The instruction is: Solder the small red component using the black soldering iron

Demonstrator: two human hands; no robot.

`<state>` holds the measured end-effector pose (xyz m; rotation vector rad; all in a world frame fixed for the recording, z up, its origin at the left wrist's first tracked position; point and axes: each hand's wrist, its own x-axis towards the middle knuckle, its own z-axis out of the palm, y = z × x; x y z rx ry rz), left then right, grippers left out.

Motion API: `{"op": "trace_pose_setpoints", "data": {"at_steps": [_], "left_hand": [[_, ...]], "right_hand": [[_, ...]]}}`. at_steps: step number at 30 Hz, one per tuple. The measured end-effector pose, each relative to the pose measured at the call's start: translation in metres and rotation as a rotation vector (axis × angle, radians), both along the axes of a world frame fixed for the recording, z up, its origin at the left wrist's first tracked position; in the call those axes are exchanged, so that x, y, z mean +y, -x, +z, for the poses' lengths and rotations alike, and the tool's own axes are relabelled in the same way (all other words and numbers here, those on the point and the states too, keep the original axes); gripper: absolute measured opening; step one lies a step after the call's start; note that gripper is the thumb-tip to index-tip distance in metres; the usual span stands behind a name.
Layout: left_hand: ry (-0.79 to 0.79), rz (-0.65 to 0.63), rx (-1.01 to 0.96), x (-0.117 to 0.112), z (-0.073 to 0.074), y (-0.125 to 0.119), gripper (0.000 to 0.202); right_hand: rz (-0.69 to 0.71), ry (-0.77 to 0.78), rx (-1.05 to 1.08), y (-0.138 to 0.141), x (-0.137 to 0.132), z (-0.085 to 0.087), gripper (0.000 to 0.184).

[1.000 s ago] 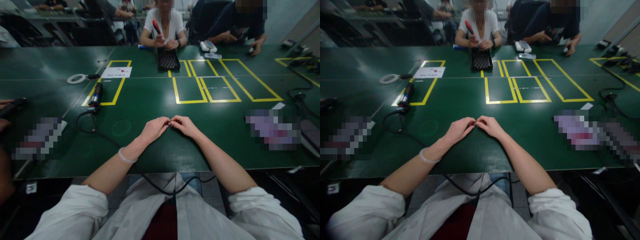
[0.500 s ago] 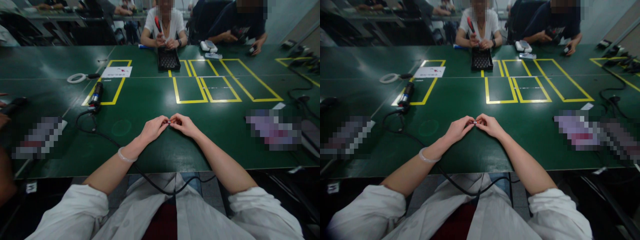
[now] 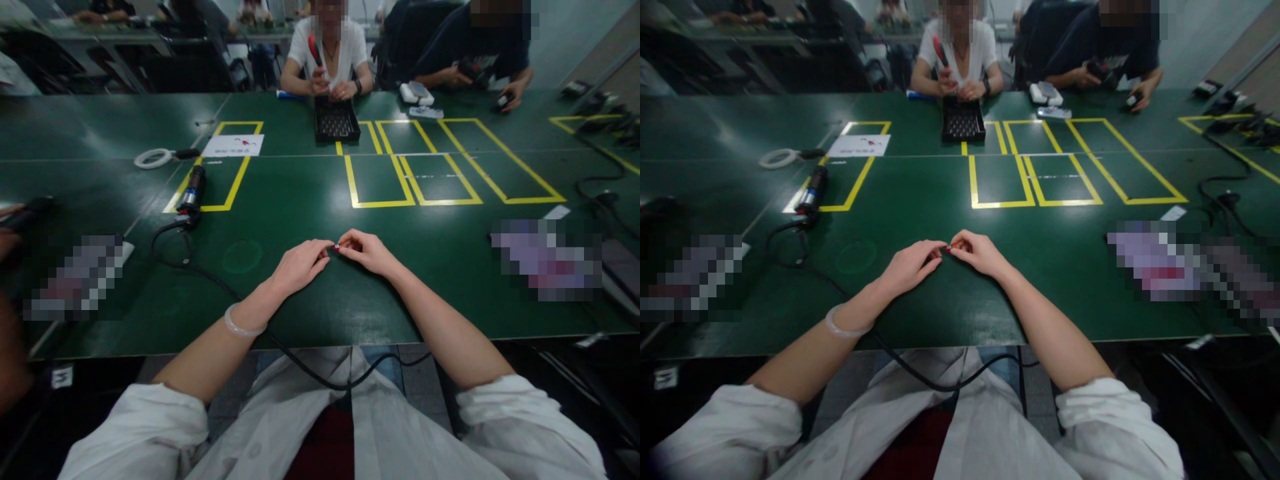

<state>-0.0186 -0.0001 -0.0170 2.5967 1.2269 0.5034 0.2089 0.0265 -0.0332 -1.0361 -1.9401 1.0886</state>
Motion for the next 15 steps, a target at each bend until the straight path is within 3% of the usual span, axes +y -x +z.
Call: {"op": "trace_pose_setpoints", "data": {"at_steps": [5, 9, 12, 15], "left_hand": [[-0.174, -0.109, 0.214, -0.005, 0.0, 0.021, 0.038], [-0.245, -0.158, 0.361, 0.01, 0.005, 0.057, 0.037], [-0.248, -0.059, 0.449, 0.033, 0.016, 0.094, 0.039], [-0.272, 0.193, 0.469, 0.056, 0.031, 0.134, 0.04]], "right_hand": [[-0.002, 0.016, 0.02, 0.0, -0.001, 0.002, 0.025], [0.003, 0.008, 0.003, 0.0, -0.001, 0.003, 0.025], [0.001, 0.007, -0.005, 0.0, 0.0, 0.002, 0.025], [0.0, 0.011, -0.007, 0.0, -0.001, 0.003, 0.024]]}}
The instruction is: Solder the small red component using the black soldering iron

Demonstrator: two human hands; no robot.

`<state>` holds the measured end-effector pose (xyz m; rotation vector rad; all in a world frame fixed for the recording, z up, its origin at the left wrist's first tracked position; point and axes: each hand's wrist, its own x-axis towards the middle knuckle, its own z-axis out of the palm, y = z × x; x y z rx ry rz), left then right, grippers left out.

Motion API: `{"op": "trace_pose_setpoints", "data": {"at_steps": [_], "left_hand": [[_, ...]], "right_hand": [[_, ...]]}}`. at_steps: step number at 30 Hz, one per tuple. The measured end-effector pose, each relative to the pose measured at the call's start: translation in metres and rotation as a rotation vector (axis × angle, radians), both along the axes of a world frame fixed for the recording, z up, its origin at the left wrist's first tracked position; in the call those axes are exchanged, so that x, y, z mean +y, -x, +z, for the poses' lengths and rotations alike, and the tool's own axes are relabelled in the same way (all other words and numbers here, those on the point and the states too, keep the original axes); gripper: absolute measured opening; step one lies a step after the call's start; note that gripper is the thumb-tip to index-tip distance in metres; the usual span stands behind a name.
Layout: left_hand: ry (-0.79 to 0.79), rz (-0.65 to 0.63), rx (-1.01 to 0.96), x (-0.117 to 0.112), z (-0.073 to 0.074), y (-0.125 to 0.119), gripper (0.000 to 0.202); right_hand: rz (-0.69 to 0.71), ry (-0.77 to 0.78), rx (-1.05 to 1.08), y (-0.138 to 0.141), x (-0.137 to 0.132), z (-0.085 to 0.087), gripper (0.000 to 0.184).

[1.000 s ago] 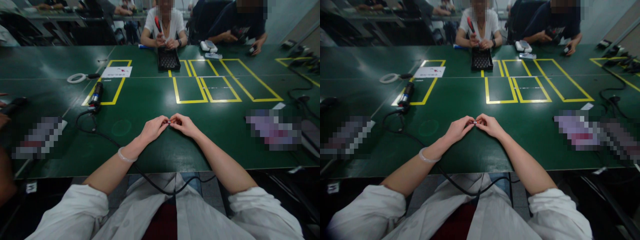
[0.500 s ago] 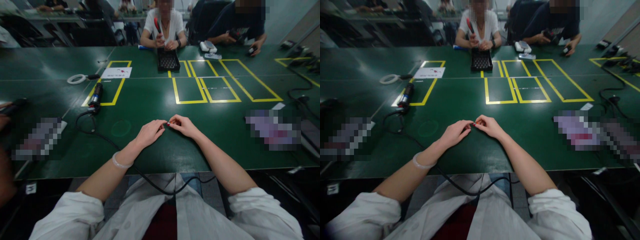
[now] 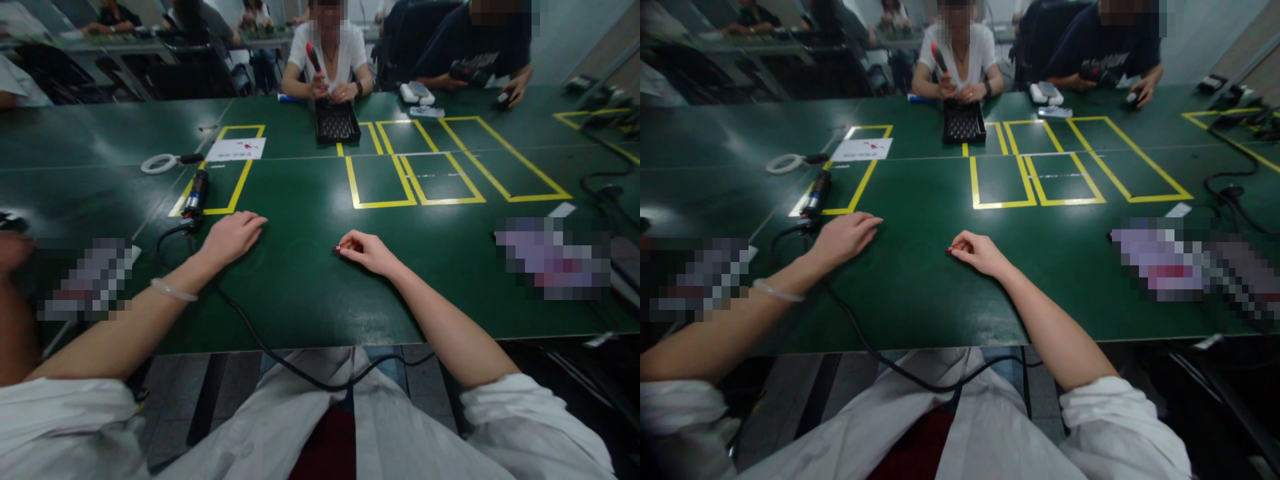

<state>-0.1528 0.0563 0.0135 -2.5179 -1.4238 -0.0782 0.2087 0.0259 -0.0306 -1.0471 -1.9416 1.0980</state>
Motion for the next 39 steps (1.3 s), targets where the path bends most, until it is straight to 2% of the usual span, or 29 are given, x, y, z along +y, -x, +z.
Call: {"op": "trace_pose_setpoints", "data": {"at_steps": [2, 4, 6, 8, 10, 12, 17, 20, 24, 31, 39], "left_hand": [[-0.098, 0.222, -0.039, 0.012, 0.009, 0.024, 0.042], [-0.155, 0.453, -0.072, 0.022, 0.014, 0.046, 0.053], [-0.104, 0.646, -0.083, 0.029, 0.015, 0.065, 0.069], [0.034, 0.776, -0.077, 0.035, 0.012, 0.081, 0.074], [0.169, 0.837, -0.074, 0.04, 0.008, 0.095, 0.071], [0.221, 0.847, -0.084, 0.044, 0.003, 0.107, 0.067], [0.206, 0.788, -0.146, 0.053, -0.007, 0.131, 0.061], [0.191, 0.784, -0.196, 0.053, -0.007, 0.132, 0.054], [0.193, 0.79, -0.208, 0.042, -0.002, 0.104, 0.059], [0.126, 0.679, -0.234, 0.011, -0.003, 0.012, 0.07], [0.106, 0.37, -0.246, -0.02, -0.009, -0.092, 0.07]], "right_hand": [[-0.001, 0.002, 0.002, 0.0, 0.0, 0.001, 0.023], [-0.001, 0.001, 0.001, 0.0, -0.001, 0.001, 0.023], [-0.001, -0.001, 0.002, 0.0, -0.001, 0.001, 0.022], [0.0, 0.002, 0.006, 0.0, -0.001, 0.001, 0.021], [0.0, 0.005, 0.011, 0.0, -0.001, 0.0, 0.021], [0.003, 0.008, 0.012, 0.0, 0.0, 0.0, 0.022], [0.0, 0.005, 0.003, 0.0, 0.0, 0.0, 0.022], [0.009, 0.002, 0.007, 0.001, 0.0, -0.001, 0.022], [0.002, 0.002, 0.012, 0.002, 0.001, -0.002, 0.022], [-0.034, -0.021, -0.03, 0.001, 0.003, -0.003, 0.023], [-0.057, -0.01, 0.067, 0.0, 0.007, -0.009, 0.025]]}}
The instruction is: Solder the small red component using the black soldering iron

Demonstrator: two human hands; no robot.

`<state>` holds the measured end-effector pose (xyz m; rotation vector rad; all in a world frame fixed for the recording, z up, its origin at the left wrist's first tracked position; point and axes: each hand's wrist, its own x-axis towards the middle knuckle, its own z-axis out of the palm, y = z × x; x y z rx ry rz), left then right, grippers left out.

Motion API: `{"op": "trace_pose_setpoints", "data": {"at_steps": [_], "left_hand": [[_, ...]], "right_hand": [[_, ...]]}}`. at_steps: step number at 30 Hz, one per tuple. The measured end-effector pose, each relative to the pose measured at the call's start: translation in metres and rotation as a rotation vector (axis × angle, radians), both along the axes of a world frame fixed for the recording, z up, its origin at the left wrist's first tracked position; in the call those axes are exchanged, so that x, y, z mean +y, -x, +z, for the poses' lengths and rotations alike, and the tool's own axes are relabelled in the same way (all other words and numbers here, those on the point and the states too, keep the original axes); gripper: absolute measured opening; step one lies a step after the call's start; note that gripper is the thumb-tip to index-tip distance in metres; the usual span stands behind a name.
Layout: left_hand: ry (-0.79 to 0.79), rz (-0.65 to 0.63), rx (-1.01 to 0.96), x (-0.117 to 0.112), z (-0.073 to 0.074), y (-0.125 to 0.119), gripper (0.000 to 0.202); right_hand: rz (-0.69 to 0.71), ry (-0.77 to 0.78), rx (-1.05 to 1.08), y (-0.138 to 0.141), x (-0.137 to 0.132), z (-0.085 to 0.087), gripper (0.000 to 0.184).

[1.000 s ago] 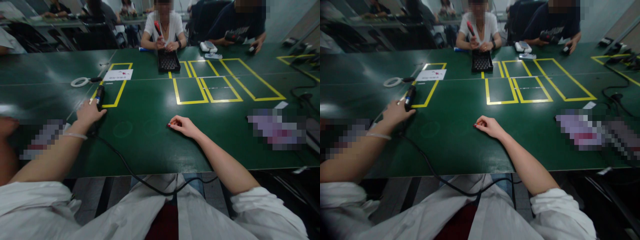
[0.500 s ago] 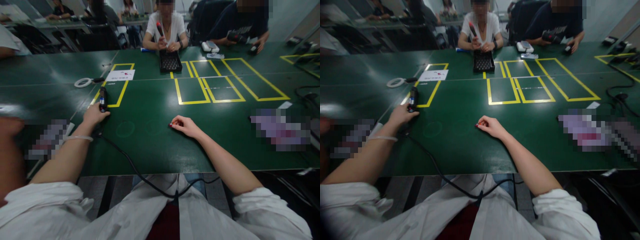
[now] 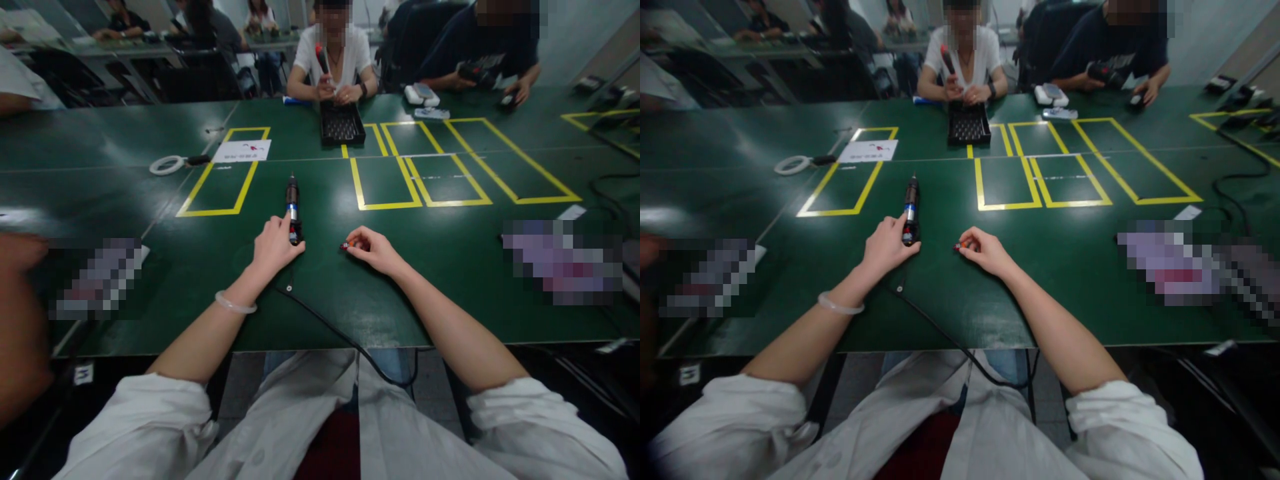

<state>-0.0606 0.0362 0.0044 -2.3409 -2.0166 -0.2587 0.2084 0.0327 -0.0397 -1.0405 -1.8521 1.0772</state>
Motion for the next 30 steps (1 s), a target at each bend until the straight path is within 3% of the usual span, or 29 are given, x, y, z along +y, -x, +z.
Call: {"op": "trace_pose_setpoints", "data": {"at_steps": [5, 9, 18, 30], "left_hand": [[-0.026, -0.14, -0.008, -0.012, -0.003, -0.049, 0.07], [-0.037, -0.207, -0.024, -0.02, -0.005, -0.068, 0.069], [-0.015, -0.259, 0.001, -0.038, 0.0, -0.077, 0.067], [-0.038, -0.263, -0.01, -0.041, -0.007, -0.076, 0.069]], "right_hand": [[-0.064, -0.059, -0.028, -0.001, 0.002, -0.002, 0.02], [-0.09, -0.079, -0.057, -0.002, 0.002, 0.001, 0.018], [-0.043, -0.085, -0.099, 0.001, -0.001, 0.0, 0.017], [-0.038, -0.177, -0.14, 0.002, -0.003, 0.003, 0.015]]}}
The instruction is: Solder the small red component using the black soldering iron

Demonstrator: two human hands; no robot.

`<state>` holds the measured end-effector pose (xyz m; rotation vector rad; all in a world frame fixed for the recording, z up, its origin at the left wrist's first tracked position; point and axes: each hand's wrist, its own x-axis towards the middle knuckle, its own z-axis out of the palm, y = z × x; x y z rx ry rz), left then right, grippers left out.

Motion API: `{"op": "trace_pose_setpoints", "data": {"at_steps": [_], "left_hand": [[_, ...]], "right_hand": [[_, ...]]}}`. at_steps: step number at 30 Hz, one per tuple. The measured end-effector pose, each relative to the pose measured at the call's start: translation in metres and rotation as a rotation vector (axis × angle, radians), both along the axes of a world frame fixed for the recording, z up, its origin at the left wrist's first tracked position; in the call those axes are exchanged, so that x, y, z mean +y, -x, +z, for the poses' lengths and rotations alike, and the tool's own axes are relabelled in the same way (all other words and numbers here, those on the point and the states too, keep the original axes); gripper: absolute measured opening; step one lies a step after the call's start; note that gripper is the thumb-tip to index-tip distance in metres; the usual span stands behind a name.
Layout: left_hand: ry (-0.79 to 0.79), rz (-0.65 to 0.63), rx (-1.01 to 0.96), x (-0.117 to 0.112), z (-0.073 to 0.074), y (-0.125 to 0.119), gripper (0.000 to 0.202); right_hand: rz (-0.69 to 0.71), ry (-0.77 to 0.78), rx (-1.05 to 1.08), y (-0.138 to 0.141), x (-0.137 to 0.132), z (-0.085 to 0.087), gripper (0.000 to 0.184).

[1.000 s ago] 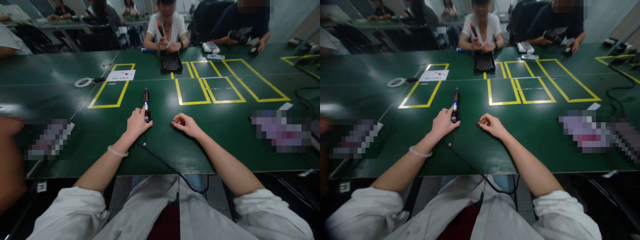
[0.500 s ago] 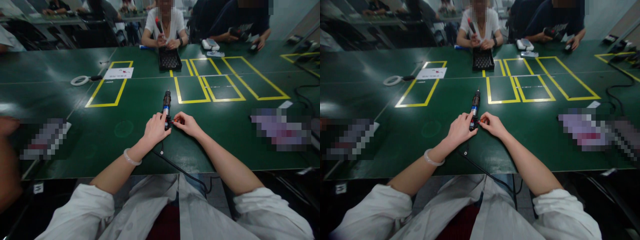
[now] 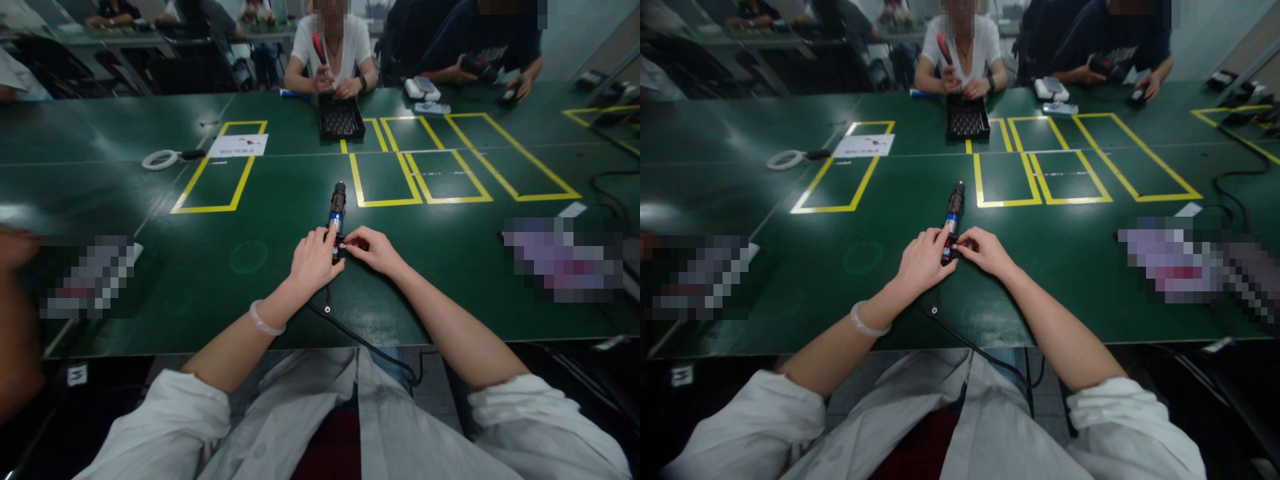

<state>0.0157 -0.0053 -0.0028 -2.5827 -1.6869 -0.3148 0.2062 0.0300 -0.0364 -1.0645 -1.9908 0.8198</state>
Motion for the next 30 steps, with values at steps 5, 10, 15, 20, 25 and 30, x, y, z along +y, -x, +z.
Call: {"op": "trace_pose_setpoints", "data": {"at_steps": [5, 10, 15, 20, 25, 30], "left_hand": [[0.029, 0.036, 0.007, -0.003, 0.003, -0.001, 0.074], [0.052, 0.089, 0.0, -0.002, 0.003, -0.002, 0.07], [0.06, 0.13, -0.011, 0.003, 0.007, -0.005, 0.064], [0.073, 0.146, -0.028, 0.006, 0.009, -0.002, 0.064], [0.069, 0.123, -0.005, 0.01, 0.008, 0.007, 0.062], [0.05, 0.094, 0.081, 0.015, 0.01, 0.026, 0.066]], "right_hand": [[-0.01, 0.022, 0.048, 0.001, 0.001, -0.003, 0.014], [-0.017, -0.018, 0.032, 0.0, 0.001, -0.002, 0.015], [-0.023, 0.007, 0.055, -0.002, -0.002, 0.001, 0.018], [0.023, 0.064, 0.099, -0.003, -0.005, 0.004, 0.021], [0.078, 0.117, 0.122, -0.001, -0.007, 0.005, 0.024], [0.091, 0.139, 0.109, -0.001, -0.006, 0.003, 0.022]]}}
